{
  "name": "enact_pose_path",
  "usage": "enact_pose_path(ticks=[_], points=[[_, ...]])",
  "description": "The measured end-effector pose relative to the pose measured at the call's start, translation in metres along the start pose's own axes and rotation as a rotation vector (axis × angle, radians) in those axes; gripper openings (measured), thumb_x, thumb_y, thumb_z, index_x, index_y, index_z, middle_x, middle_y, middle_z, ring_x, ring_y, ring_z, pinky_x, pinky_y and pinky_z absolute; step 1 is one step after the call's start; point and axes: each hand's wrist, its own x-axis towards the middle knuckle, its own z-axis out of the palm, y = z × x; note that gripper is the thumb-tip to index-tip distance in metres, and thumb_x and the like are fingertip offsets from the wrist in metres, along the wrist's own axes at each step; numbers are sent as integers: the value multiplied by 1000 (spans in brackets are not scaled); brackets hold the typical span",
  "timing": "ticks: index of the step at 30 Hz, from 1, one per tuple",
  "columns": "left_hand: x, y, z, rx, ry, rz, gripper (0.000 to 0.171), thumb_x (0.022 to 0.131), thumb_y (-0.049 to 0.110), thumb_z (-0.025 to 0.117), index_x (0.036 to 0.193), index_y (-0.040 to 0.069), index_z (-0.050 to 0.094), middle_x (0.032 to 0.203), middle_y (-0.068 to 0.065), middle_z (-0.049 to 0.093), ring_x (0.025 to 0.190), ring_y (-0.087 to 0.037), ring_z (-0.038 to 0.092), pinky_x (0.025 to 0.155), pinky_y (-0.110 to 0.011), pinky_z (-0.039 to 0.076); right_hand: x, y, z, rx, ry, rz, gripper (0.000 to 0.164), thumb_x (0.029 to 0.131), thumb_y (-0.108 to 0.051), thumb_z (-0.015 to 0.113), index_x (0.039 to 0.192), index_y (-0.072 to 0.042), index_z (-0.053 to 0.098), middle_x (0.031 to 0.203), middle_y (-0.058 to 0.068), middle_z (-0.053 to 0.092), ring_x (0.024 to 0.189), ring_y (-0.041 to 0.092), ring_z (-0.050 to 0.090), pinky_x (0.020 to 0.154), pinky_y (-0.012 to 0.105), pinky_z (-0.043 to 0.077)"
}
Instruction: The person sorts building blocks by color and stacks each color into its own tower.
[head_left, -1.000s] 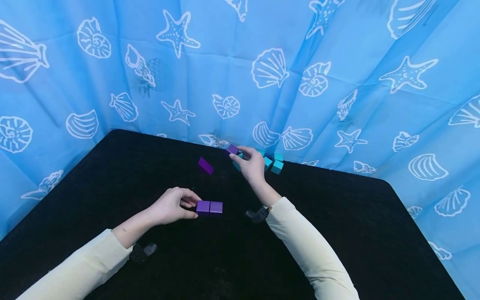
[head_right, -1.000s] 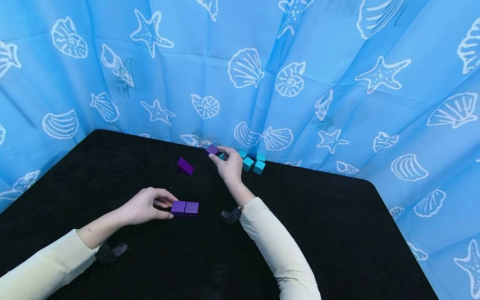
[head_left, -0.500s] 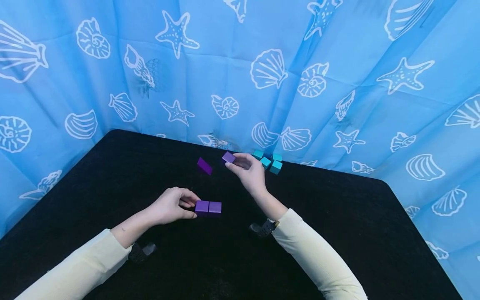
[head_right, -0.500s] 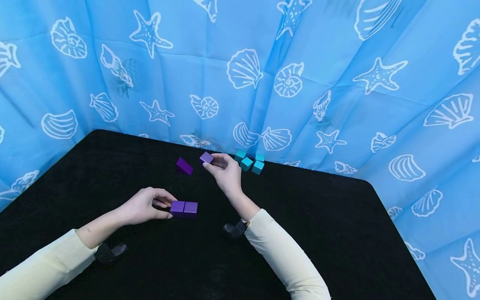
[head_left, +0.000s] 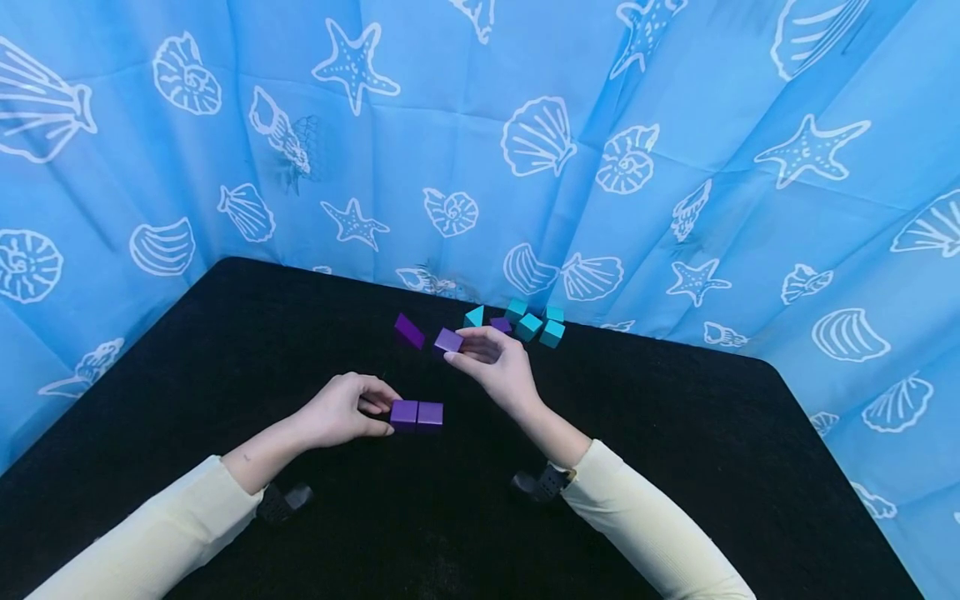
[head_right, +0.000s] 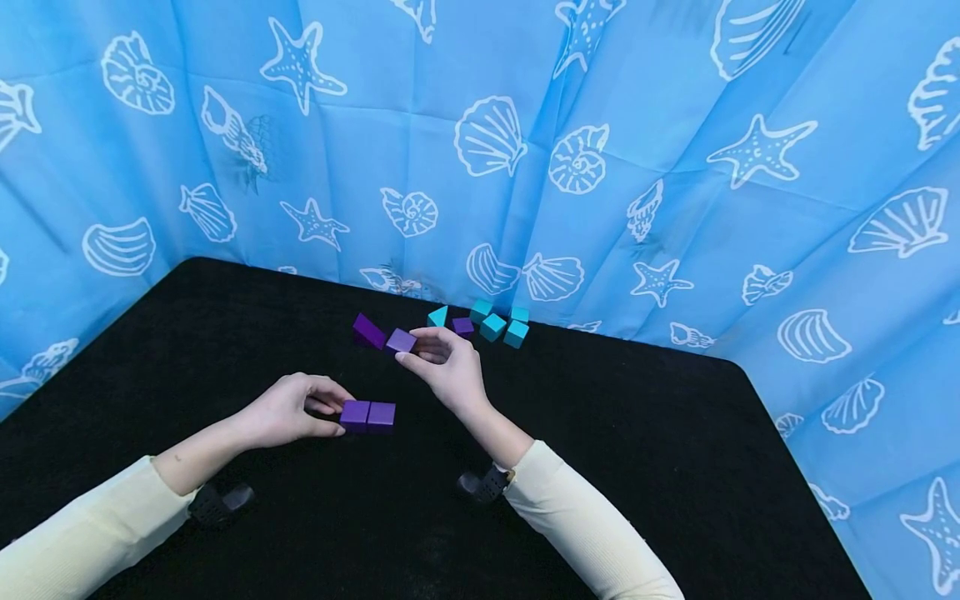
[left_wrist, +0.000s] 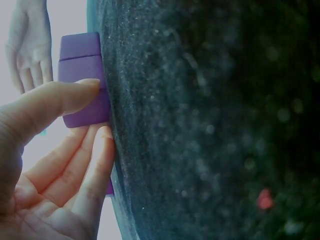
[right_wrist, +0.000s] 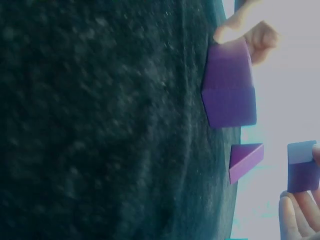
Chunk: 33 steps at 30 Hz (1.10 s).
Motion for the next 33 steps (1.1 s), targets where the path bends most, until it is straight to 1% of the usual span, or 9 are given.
enact_pose_path(ticks=[2,4,5,9,12,18,22,28,33], points=[[0,0,0,-1,-1,2,33,77,9,74,109,6,65,106,-7,63,97,-18,63,86,-33,54,-3,-1,1,-1,-16,-8,33,83,-16,75,114,-7,66,111,13,68,103,25,66,90,32,54],[0,0,0,-1,0,4,33,77,8,75,109,5,65,105,-8,63,97,-18,63,86,-33,55,-9,-11,1,-9,-38,-2,34,83,-14,74,114,-4,65,112,16,68,104,28,66,90,34,54],[0,0,1,1,0,3,33,78,8,75,109,5,65,105,-8,63,97,-18,63,86,-33,55,-11,-12,1,-11,-49,-8,34,83,-15,74,114,-4,65,112,16,68,103,29,66,90,35,54],[0,-1,1,4,1,0,33,78,9,75,109,5,65,105,-8,64,96,-18,63,86,-33,55,-17,-13,3,-60,-90,-28,33,84,-18,74,114,-8,65,112,11,69,103,24,66,89,35,54],[0,-1,1,1,2,-2,33,77,9,75,109,5,65,105,-8,64,96,-18,63,85,-33,55,-17,-4,5,-92,-119,-54,31,84,-23,74,113,-14,66,111,4,70,101,18,66,87,32,54],[-1,-1,1,-7,1,-6,34,78,9,75,110,4,65,106,-9,64,97,-20,64,86,-34,55,-22,-5,9,-96,-189,-54,31,84,-24,74,113,-15,66,109,4,70,100,18,66,88,34,54],[0,-1,0,-13,-7,-9,34,79,8,75,110,3,65,106,-9,65,98,-21,64,86,-33,55,-25,-4,13,-80,-235,-69,32,84,-22,74,114,-14,66,111,6,69,102,20,66,89,35,54],[1,0,-1,-5,-14,-6,35,79,7,75,111,1,64,105,-9,65,98,-21,64,87,-33,55,-28,-4,20,-55,-302,-97,34,84,-17,74,115,-7,65,112,11,69,105,25,65,92,43,52],[2,0,-2,-5,-14,-6,37,78,7,75,113,0,63,106,-10,65,98,-21,64,87,-32,55,-31,-12,22,-59,-342,-100,36,83,-10,73,116,-1,63,115,17,67,108,31,63,95,48,49]])
